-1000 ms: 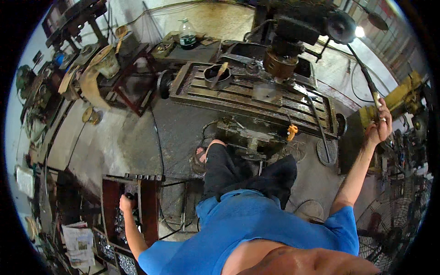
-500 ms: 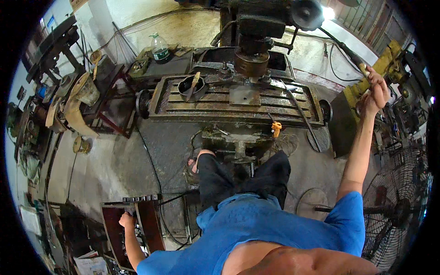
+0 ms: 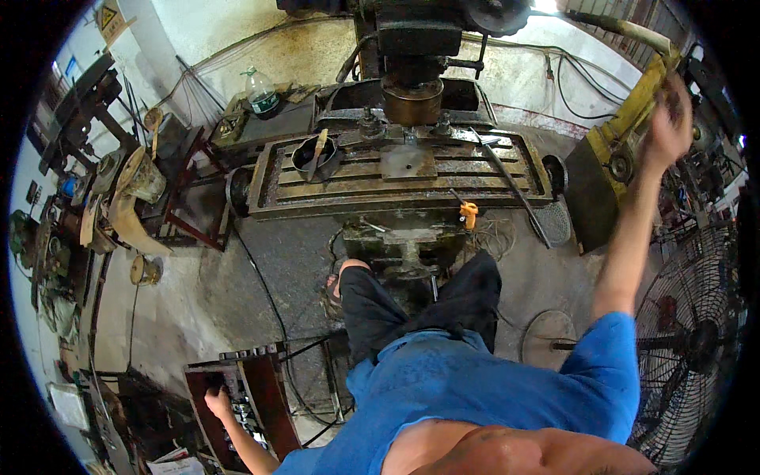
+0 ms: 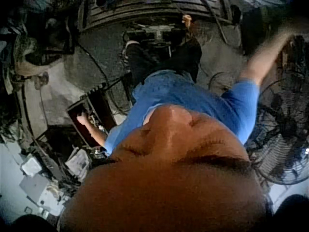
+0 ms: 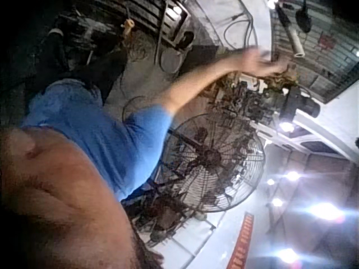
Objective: The person clears metal chips from the work surface of a milling machine using a brush and a pneumatic air nozzle, then picks up small metal components and places them into a storage bin.
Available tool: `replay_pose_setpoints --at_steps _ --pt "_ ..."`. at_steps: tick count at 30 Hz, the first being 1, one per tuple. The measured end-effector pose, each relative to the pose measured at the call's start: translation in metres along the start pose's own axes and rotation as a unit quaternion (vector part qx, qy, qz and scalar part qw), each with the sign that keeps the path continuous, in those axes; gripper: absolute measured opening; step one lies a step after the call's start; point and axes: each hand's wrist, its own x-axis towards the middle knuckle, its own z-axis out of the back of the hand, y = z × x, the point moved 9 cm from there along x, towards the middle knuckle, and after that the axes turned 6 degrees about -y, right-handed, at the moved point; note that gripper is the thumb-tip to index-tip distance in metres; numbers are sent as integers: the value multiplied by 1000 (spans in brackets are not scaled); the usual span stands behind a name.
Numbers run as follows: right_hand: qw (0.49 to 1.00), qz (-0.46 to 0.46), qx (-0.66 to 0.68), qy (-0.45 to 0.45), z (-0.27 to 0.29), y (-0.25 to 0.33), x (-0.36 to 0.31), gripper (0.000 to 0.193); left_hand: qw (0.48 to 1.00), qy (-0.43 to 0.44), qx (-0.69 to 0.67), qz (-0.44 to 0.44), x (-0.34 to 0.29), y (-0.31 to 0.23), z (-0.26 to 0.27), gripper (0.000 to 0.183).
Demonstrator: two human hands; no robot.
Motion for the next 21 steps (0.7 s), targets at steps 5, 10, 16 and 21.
replay_pose_setpoints --at_steps 5,10,16,21 --pt "782 -426 223 396 -32 -21 -333 23 789 85 -525 307 -19 32 -39 18" --pt "522 -686 132 489 -42 -48 -562 29 625 107 -722 275 -14 -15 -6 32" --pt "628 -621 199 424 -71 -37 -607 20 568 64 -782 248 -3 -53 18 37" --pt "637 -619 356 291 -57 17 -422 35 553 0 -781 290 -9 -28 32 40"
